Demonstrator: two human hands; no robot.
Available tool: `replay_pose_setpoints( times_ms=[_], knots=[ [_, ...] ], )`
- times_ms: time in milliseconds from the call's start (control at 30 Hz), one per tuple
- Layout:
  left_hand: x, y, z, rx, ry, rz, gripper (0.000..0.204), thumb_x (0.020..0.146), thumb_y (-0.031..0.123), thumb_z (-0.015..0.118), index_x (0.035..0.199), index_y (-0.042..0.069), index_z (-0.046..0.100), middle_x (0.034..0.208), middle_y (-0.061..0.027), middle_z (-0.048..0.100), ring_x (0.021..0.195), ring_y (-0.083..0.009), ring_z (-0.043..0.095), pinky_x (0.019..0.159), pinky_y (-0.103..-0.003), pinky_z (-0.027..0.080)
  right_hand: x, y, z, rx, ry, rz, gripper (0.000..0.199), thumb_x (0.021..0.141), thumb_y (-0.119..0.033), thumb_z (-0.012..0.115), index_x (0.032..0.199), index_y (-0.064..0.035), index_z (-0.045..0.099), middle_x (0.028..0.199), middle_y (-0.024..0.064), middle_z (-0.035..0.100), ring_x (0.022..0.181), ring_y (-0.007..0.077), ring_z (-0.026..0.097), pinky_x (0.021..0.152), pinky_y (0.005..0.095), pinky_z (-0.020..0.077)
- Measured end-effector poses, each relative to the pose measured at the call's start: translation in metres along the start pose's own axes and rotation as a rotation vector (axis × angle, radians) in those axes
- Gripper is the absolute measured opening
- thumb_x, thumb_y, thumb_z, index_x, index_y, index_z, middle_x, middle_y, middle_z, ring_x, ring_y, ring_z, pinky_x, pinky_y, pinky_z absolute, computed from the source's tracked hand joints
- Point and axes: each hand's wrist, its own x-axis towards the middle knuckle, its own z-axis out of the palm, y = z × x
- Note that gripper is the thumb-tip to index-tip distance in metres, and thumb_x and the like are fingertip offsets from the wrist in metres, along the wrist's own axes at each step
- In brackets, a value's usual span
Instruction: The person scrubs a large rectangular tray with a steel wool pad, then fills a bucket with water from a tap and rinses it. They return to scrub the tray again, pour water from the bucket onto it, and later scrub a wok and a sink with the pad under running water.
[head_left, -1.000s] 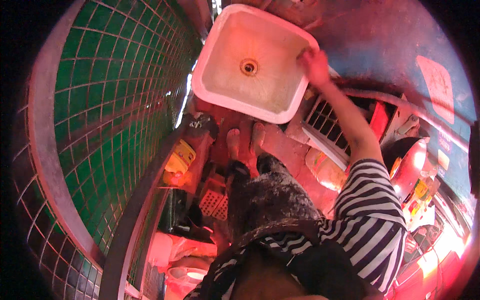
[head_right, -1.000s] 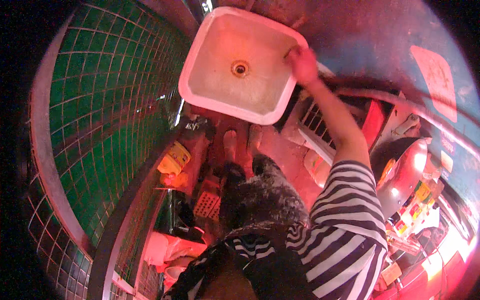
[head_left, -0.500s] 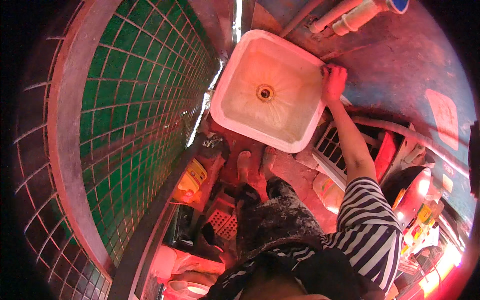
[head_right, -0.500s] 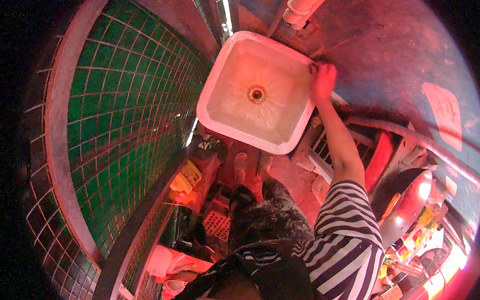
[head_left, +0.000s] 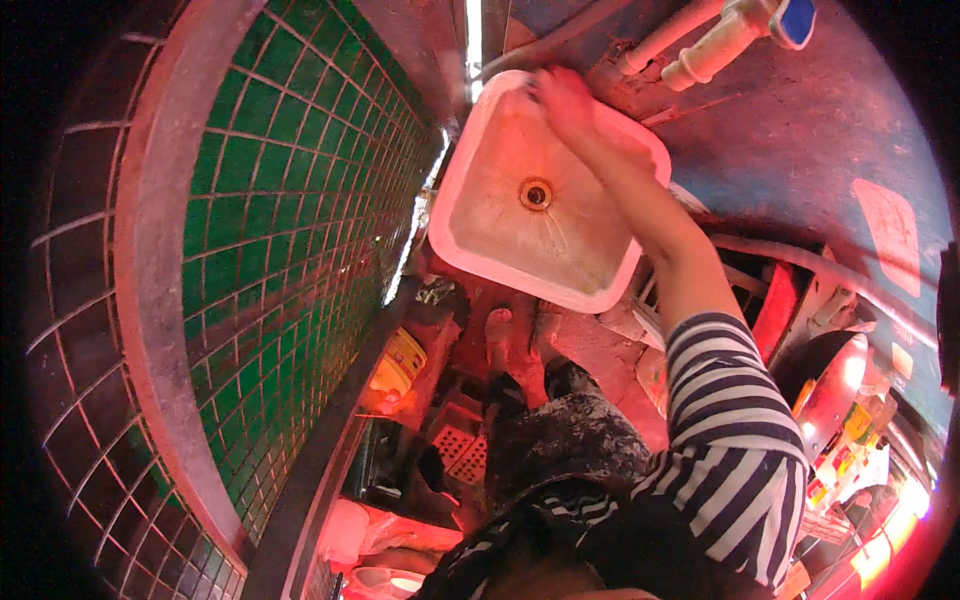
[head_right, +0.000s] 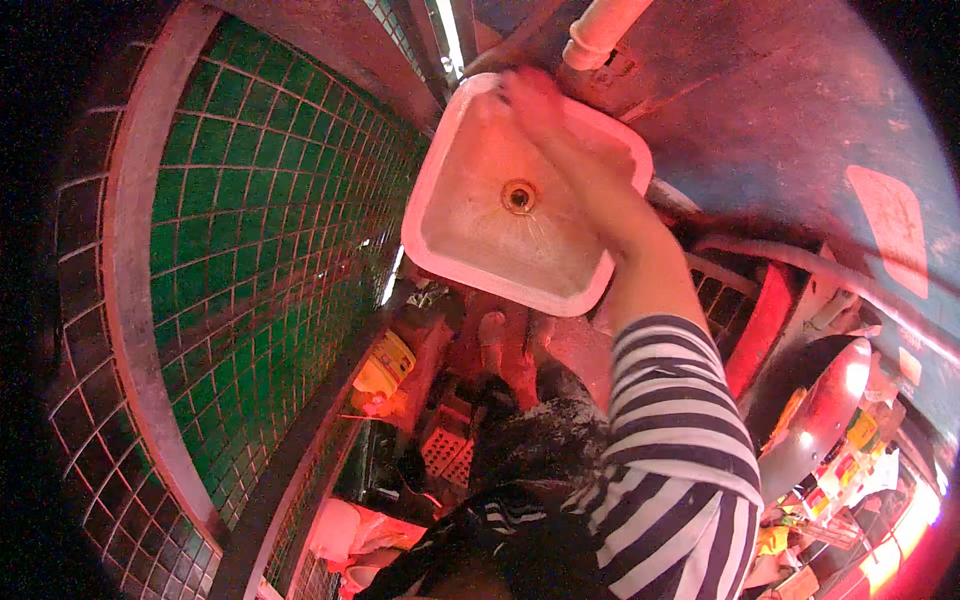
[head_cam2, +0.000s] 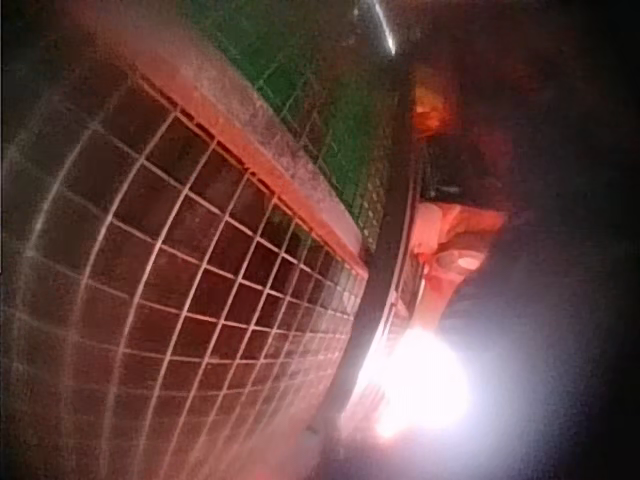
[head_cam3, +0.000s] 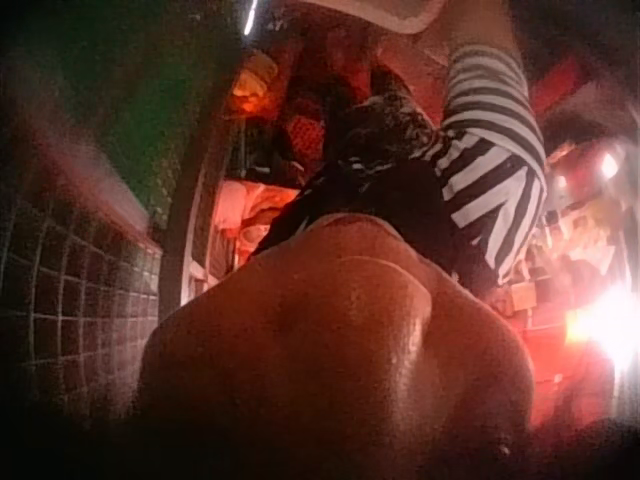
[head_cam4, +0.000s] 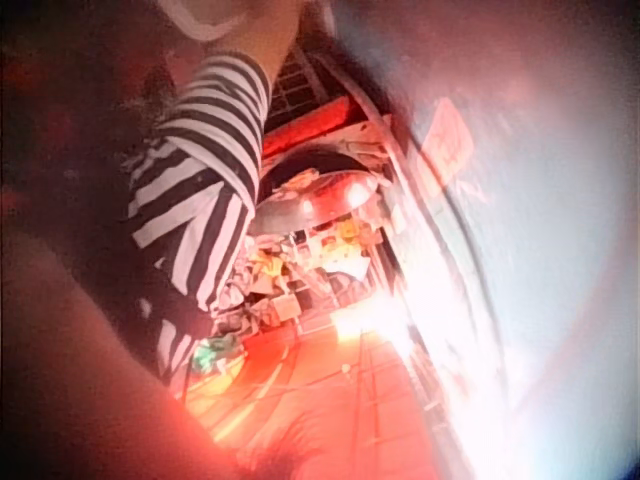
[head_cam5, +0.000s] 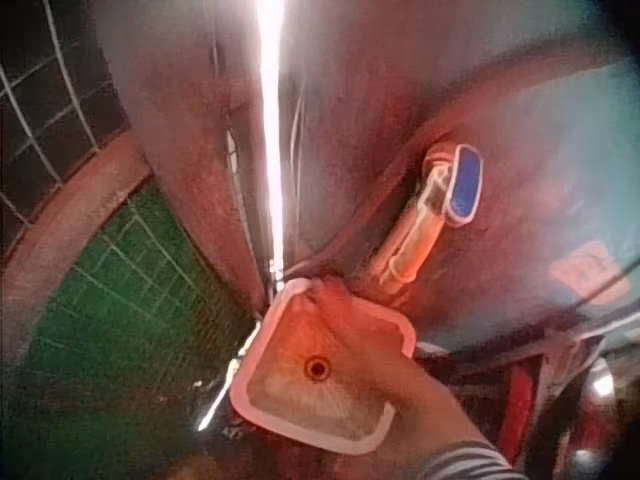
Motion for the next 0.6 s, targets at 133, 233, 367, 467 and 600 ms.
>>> replay_pose_setpoints(
  times_ms=[133,233,367,467,600],
  knots=[
    [0.004,-0.004,0.001,-0.008,-0.022,-0.013,0.049,0.078,0.050,0.056,0.067,0.002,0.057,0.054,-0.0052,0.051,0.045,-0.0163,0.045,0.040,-0.033,0.037,-0.075,0.078,-0.075,-0.521,0.072,-0.140,0.016,0.083,-0.022,0.047,0.084,-0.0059,0.049,0.082,0.0115,0.050,0.080,0.0310,0.051,0.067,0.0410,0.0443],
    [0.007,-0.004,-0.001,0.002,-0.034,-0.012,0.049,0.078,0.050,0.056,0.066,0.002,0.057,0.053,-0.0052,0.051,0.045,-0.0164,0.045,0.040,-0.033,0.037,-0.082,0.066,-0.082,-0.586,0.142,-0.057,0.017,0.083,-0.023,0.048,0.087,-0.0065,0.049,0.083,0.0118,0.051,0.080,0.0320,0.051,0.068,0.0416,0.0446],
    [0.009,-0.005,-0.005,0.011,-0.039,-0.003,0.050,0.078,0.050,0.056,0.066,0.002,0.057,0.053,-0.0053,0.051,0.045,-0.0165,0.045,0.040,-0.033,0.037,-0.041,0.030,-0.043,-0.394,0.145,-0.074,0.019,0.083,-0.024,0.050,0.088,-0.0055,0.049,0.086,0.0143,0.052,0.081,0.0331,0.052,0.069,0.0420,0.0436],
    [0.008,-0.010,-0.011,0.007,-0.021,-0.012,0.050,0.078,0.050,0.056,0.066,0.002,0.057,0.053,-0.0053,0.051,0.045,-0.0167,0.045,0.040,-0.033,0.037,-0.024,-0.026,0.004,0.046,0.145,-0.094,0.024,0.080,-0.025,0.056,0.089,-0.0039,0.048,0.087,0.0154,0.054,0.083,0.0317,0.051,0.069,0.0418,0.0423],
    [0.007,-0.017,-0.013,0.014,-0.018,-0.025,0.050,0.078,0.050,0.056,0.066,0.002,0.057,0.053,-0.0053,0.051,0.045,-0.0168,0.045,0.040,-0.034,0.037,-0.008,-0.089,0.053,0.567,0.458,0.336,0.027,0.079,-0.026,0.057,0.087,-0.0016,0.049,0.088,0.0175,0.053,0.083,0.0333,0.050,0.070,0.0428,0.0408]
  ],
)
